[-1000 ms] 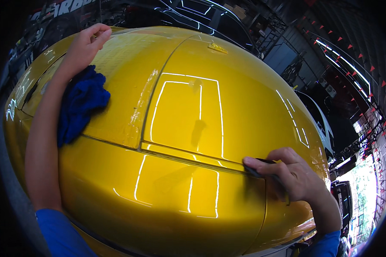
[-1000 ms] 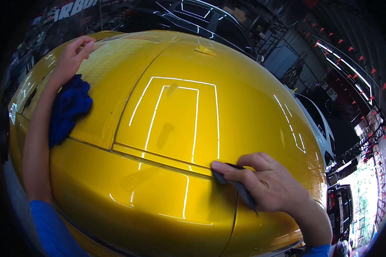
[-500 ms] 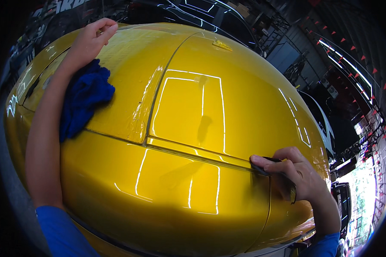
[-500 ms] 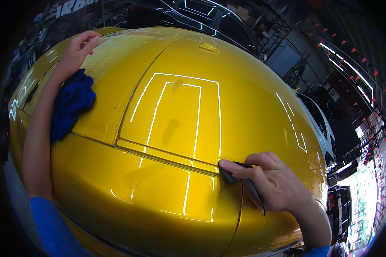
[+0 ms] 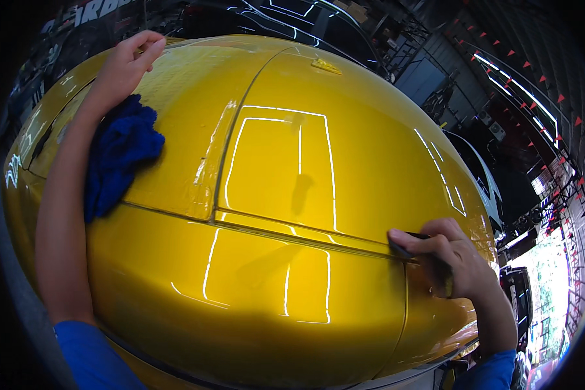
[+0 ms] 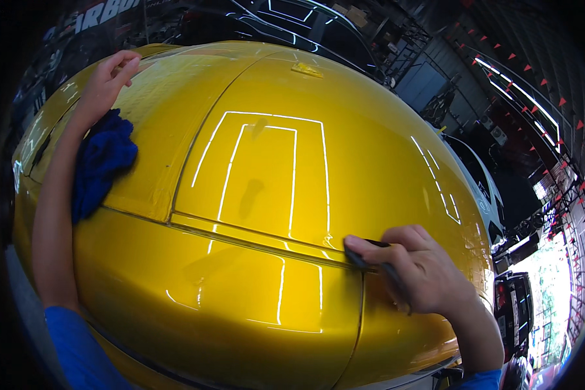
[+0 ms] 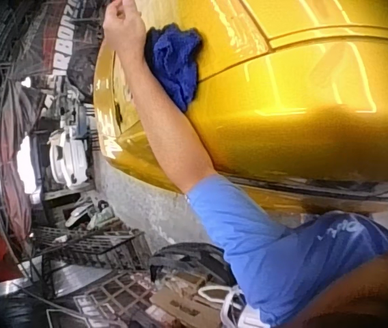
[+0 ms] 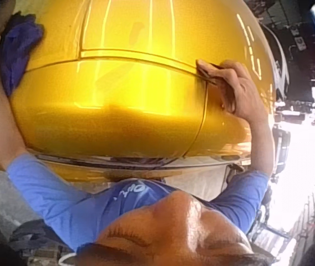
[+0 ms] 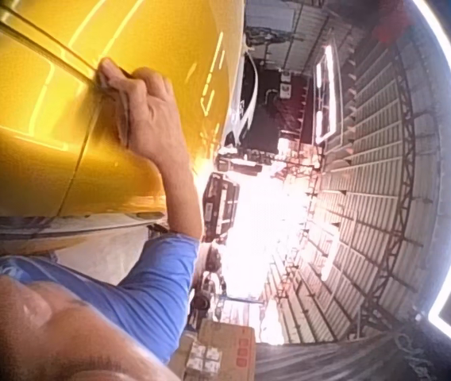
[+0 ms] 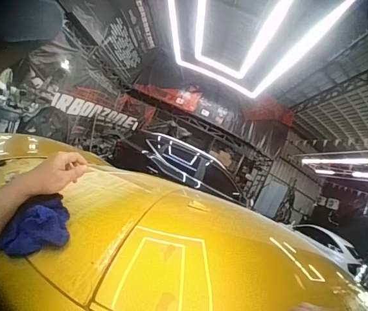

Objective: Wet sanding the surface of a yellow car using a sanding block and water.

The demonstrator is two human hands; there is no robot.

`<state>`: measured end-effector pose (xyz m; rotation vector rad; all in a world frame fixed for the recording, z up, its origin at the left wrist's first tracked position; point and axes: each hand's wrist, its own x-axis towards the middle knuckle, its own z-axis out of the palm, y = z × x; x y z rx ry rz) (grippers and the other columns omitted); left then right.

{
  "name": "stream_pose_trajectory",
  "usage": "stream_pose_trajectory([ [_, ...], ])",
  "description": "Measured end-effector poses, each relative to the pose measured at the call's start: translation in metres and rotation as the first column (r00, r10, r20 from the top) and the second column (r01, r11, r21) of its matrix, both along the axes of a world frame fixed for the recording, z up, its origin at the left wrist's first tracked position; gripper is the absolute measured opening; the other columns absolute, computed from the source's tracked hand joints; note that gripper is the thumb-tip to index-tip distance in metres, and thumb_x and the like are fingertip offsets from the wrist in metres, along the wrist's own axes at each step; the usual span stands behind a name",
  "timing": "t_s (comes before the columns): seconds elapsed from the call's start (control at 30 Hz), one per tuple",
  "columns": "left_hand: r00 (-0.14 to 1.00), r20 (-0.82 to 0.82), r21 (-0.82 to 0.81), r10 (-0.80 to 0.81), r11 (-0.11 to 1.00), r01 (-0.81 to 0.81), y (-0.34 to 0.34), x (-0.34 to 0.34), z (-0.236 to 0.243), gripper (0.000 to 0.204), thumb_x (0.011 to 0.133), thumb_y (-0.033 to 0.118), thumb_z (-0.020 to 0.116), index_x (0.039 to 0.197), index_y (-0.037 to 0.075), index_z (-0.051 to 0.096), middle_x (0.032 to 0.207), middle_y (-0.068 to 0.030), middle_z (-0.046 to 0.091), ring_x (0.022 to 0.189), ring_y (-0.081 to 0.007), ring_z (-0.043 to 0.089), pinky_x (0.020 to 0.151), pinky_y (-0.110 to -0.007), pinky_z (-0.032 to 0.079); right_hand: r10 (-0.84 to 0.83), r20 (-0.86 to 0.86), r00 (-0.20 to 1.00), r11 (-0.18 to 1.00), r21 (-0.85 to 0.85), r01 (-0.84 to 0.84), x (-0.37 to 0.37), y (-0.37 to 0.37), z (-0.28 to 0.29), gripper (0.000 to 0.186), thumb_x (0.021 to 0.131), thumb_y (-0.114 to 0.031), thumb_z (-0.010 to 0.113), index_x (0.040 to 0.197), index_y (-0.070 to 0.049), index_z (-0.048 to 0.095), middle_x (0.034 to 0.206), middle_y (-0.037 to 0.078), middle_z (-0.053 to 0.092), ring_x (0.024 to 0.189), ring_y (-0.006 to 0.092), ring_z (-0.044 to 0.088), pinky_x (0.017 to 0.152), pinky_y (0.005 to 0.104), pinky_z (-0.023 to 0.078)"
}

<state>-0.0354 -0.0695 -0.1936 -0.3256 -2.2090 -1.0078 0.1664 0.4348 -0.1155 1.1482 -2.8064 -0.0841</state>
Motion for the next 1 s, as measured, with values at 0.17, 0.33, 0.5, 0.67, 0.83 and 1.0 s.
stream_pose_trajectory([
  [0.17,1.000,-0.002,-0.022,0.011,1.000,-0.011,-0.007,-0.004,-0.002,0.035,0.099,0.032,0.056,0.115,0.001,0.061,0.094,-0.0022,0.060,0.076,-0.0099,0.055,0.071,-0.024,0.045,0.069,-0.026,0.997,0.996,0.050,-0.068,-0.006,-0.014,0.001,0.038,0.080,-0.005,0.063,0.118,-0.006,0.059,0.099,0.009,0.068,0.096,0.0323,0.059,0.083,0.0423,0.046],
  [0.33,0.999,-0.041,0.010,-0.032,0.999,0.032,0.005,-0.002,0.004,0.036,0.099,0.033,0.057,0.114,0.001,0.061,0.095,-0.0027,0.061,0.076,-0.0099,0.055,0.071,-0.024,0.045,0.046,-0.004,0.999,0.998,0.047,-0.046,-0.003,0.000,-0.001,0.040,0.080,-0.010,0.063,0.119,-0.006,0.056,0.110,0.010,0.069,0.100,0.0322,0.058,0.089,0.0424,0.045],
  [0.5,0.999,-0.036,-0.005,-0.018,1.000,0.018,-0.001,-0.007,-0.002,0.036,0.099,0.032,0.057,0.115,0.001,0.061,0.094,-0.0019,0.061,0.076,-0.0103,0.055,0.071,-0.024,0.045,0.061,0.021,0.998,0.996,0.071,-0.062,-0.008,-0.007,0.000,0.042,0.081,-0.010,0.062,0.122,-0.008,0.055,0.118,0.011,0.067,0.102,0.0331,0.058,0.090,0.0422,0.045],
  [0.67,0.999,-0.052,-0.021,0.003,1.000,-0.004,0.005,-0.006,0.002,0.034,0.099,0.032,0.057,0.115,0.003,0.062,0.092,-0.0015,0.061,0.076,-0.0095,0.054,0.071,-0.024,0.045,0.133,0.026,0.991,0.987,0.091,-0.135,-0.012,-0.028,0.001,0.039,0.082,-0.012,0.060,0.120,-0.007,0.055,0.125,0.004,0.066,0.103,0.0329,0.058,0.091,0.0418,0.044],
  [0.83,0.996,-0.077,-0.037,-0.038,0.999,0.035,0.002,-0.011,0.007,0.036,0.099,0.034,0.056,0.115,0.003,0.061,0.091,-0.0016,0.061,0.076,-0.0097,0.054,0.071,-0.025,0.045,0.119,0.043,0.992,0.985,0.121,-0.124,-0.009,-0.023,0.005,0.039,0.082,-0.014,0.060,0.120,-0.007,0.055,0.129,0.003,0.064,0.103,0.0316,0.058,0.090,0.0415,0.045],
  [1.0,0.998,-0.049,-0.038,-0.030,0.999,0.028,0.007,-0.002,0.003,0.035,0.099,0.034,0.055,0.114,0.002,0.062,0.090,-0.0018,0.062,0.076,-0.0098,0.055,0.070,-0.025,0.045,0.099,0.033,0.995,0.994,0.043,-0.101,0.002,-0.016,0.000,0.039,0.081,-0.013,0.061,0.119,-0.007,0.055,0.128,0.004,0.065,0.102,0.0319,0.058,0.088,0.0419,0.045],
])
